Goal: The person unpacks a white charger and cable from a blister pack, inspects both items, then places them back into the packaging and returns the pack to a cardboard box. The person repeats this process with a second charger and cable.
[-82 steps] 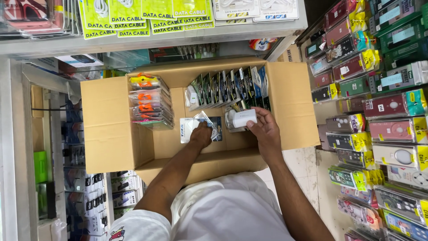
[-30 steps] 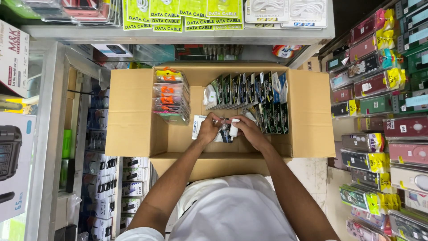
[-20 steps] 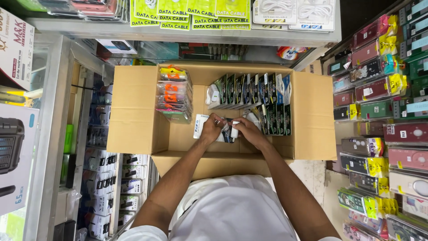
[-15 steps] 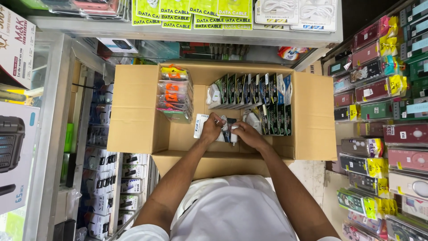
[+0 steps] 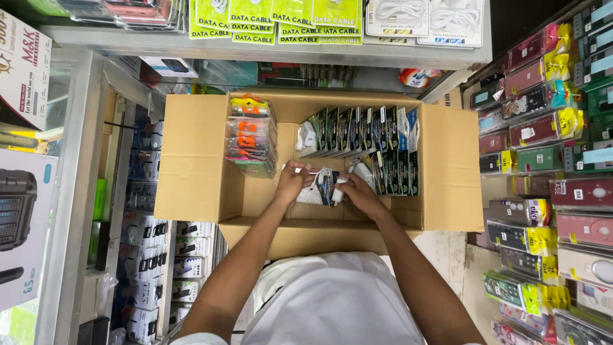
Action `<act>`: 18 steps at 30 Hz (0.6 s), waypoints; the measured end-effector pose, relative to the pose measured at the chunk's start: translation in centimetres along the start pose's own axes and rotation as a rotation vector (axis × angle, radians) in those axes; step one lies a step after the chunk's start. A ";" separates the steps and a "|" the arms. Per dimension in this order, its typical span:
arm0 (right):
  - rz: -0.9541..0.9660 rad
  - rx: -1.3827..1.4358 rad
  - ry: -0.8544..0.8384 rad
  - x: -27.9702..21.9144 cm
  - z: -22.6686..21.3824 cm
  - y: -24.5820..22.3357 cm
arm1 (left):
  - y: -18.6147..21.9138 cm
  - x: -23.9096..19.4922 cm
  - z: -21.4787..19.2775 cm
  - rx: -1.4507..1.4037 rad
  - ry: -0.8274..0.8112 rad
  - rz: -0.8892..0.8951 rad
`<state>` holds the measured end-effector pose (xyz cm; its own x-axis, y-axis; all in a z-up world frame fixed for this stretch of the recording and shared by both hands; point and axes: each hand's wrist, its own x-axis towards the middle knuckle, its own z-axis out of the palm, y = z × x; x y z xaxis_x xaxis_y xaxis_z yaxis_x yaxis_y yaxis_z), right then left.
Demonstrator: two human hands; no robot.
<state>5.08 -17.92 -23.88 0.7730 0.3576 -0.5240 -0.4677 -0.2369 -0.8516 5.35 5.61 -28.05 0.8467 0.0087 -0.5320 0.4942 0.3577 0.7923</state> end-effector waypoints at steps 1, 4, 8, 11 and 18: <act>-0.003 -0.001 0.000 -0.8 0.1 -1.7 | 1.8 -1.3 0.3 0.000 0.000 0.003; 0.041 0.203 0.068 -3.0 0.4 -5.3 | 6.2 -4.9 1.2 -0.255 -0.135 0.019; -0.077 0.451 0.088 -3.8 -0.1 -6.6 | 9.7 -7.9 2.6 -0.476 -0.287 0.076; -0.194 0.511 0.071 -4.8 -0.3 -8.0 | 11.1 -9.3 3.5 -0.541 -0.344 0.091; -0.285 0.351 0.140 -8.5 0.3 -15.1 | 13.4 -9.8 4.1 -0.452 -0.462 0.168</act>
<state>5.49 -17.14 -6.58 0.9307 0.2330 -0.2821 -0.3265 0.1811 -0.9277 4.54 6.47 -10.99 0.9519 -0.2671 -0.1500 0.3025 0.7432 0.5968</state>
